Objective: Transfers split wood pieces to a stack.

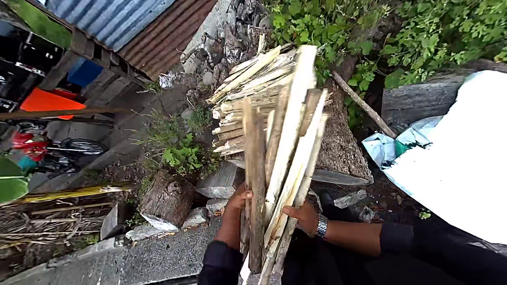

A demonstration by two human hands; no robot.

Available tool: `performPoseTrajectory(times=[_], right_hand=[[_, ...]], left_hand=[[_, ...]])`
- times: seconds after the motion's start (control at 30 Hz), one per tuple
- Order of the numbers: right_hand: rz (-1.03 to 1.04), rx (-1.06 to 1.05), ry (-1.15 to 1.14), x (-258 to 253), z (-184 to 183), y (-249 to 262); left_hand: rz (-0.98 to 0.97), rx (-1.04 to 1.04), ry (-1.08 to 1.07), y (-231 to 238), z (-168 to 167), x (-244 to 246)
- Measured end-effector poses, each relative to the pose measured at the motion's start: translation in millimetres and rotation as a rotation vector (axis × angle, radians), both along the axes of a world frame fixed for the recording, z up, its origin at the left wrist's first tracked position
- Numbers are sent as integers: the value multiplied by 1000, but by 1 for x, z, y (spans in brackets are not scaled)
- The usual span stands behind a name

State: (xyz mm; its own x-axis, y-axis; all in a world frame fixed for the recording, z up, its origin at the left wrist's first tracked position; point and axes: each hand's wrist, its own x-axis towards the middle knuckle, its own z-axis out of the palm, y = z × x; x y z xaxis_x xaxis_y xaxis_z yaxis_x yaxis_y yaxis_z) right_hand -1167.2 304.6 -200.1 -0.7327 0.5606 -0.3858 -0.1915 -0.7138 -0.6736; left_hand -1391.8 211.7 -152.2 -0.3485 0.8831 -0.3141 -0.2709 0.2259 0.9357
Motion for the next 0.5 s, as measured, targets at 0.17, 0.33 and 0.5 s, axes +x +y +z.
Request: performPoseTrajectory(times=[0.17, 0.33, 0.5], right_hand=[[-153, -69, 23, 31, -43, 4], [-222, -107, 8, 28, -56, 28], [-402, -157, -4, -15, -60, 63]], left_hand=[[-274, -63, -109, 63, -36, 9], [-338, -130, -202, 100, -57, 2], [-393, -227, -155, 170, -62, -29]])
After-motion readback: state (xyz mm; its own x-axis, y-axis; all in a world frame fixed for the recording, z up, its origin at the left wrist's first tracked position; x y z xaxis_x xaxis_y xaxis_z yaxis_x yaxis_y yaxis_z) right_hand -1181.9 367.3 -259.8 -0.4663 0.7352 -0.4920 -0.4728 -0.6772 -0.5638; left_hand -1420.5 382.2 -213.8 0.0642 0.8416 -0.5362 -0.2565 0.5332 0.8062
